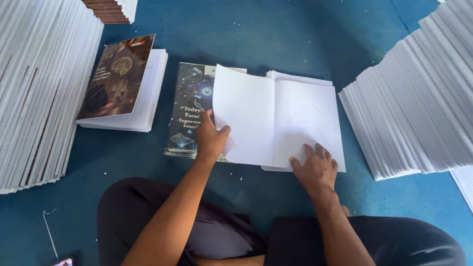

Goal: The person sits on the floor and assembles notebooks by inserting stacks of loose paper into printed covers. They handle the covers and paper stacks one at a time, aligning them and placing the completed units into a growing pile.

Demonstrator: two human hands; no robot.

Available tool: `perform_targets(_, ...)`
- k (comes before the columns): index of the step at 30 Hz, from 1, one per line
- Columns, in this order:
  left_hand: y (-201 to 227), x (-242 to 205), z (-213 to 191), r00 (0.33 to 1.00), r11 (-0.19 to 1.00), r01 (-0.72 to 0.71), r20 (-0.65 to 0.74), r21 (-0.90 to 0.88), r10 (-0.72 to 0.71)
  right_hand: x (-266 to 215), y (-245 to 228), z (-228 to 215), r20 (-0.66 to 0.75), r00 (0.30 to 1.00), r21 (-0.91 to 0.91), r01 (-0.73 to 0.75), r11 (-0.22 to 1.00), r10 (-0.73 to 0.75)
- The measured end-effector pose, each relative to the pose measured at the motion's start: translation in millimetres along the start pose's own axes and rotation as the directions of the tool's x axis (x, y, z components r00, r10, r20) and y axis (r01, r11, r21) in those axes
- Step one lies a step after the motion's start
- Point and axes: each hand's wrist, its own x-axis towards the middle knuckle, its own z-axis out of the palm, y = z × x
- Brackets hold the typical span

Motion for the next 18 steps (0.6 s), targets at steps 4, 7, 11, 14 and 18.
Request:
perform_targets(4, 2, -1, -2, 1.000, 0.999, -0.013, 0.011, -0.043, 0.014, -4, 2, 0, 0.001, 1.000, -0.011, -0.016, 1.000, 0.016)
perform_targets(7, 3, -1, -1, 1.000, 1.000, 0.030, 0.000, 0.005, -0.030, -2, 4, 2, -0.002, 1.000, -0.011, -0.019, 1.000, 0.019)
perform_targets(11, 5, -5, -4, 0.994, 0.988, -0.094, -0.039, 0.119, 0.099, 0, 6, 5, -0.022, 1.000, 0.010, -0.008, 1.000, 0.008)
perform_targets(14, 12, -9, -10, 0.985, 0.970, -0.143, -0.064, 0.195, 0.158, 1, 9, 3, -0.046, 0.999, 0.057, -0.003, 0.998, 0.005)
perform_targets(18, 23, -18, -16, 0.958, 0.935, -0.246, -0.081, 0.257, 0.275, -2, 11, -10, -0.205, 0.977, 0.141, 0.091, 0.986, -0.060)
